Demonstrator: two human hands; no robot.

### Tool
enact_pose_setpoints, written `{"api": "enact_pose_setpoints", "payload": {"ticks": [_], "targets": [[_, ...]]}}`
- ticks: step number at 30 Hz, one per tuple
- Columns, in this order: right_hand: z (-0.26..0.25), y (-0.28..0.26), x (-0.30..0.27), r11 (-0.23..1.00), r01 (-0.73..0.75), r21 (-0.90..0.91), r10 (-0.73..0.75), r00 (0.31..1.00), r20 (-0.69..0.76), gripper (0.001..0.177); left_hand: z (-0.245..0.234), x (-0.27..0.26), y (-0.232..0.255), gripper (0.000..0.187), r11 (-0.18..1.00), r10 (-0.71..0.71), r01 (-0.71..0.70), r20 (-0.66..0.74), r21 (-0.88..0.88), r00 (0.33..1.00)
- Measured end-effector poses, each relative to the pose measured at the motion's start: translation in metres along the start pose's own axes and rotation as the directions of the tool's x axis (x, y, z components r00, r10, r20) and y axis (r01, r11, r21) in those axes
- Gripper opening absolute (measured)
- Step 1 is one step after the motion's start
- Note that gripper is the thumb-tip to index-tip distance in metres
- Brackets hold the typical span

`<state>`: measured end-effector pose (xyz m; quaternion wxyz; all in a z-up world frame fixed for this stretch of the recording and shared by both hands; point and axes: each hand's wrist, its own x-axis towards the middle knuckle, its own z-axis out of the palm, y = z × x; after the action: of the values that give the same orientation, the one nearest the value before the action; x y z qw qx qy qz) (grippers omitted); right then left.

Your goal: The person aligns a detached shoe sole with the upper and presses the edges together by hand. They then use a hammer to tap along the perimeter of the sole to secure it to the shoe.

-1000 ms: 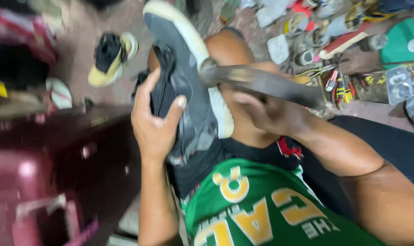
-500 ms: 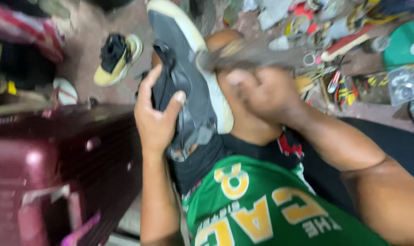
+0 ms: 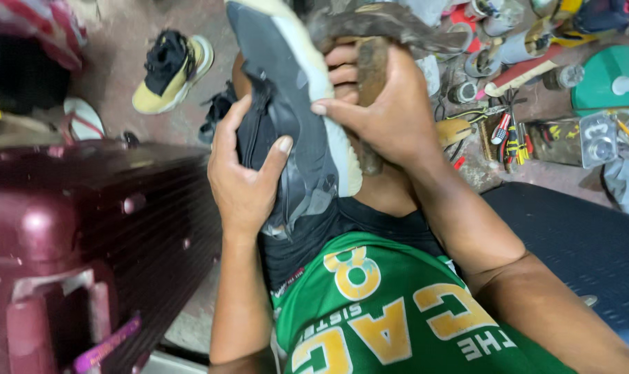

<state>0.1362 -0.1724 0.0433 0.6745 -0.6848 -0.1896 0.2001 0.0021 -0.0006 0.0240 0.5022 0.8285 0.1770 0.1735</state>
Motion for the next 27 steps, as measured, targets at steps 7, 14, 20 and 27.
{"api": "enact_pose_setpoints", "payload": {"ticks": [7, 14, 20, 27], "targets": [[-0.01, 0.016, -0.002, 0.977, 0.092, -0.191, -0.097, 0.995, -0.012, 0.059, -0.005, 0.003, -0.001, 0.063, 1.0, 0.008, -0.01, 0.048, 0.028, 0.999], [-0.009, -0.003, -0.021, 0.878, 0.133, -0.46, -0.14, 0.99, 0.019, 0.067, -0.004, 0.002, -0.006, 0.063, 0.998, -0.007, 0.01, 0.056, -0.058, 0.998], [-0.004, 0.006, -0.031, 0.96, -0.002, -0.28, 0.001, 1.0, -0.005, 0.036, -0.002, 0.0, -0.013, 0.06, 0.995, -0.004, 0.011, 0.072, -0.098, 0.997], [-0.003, 0.014, -0.029, 0.973, -0.044, -0.226, 0.038, 0.999, -0.029, 0.028, -0.003, -0.002, -0.009, 0.059, 0.998, -0.002, 0.007, 0.07, -0.067, 0.998]]}}
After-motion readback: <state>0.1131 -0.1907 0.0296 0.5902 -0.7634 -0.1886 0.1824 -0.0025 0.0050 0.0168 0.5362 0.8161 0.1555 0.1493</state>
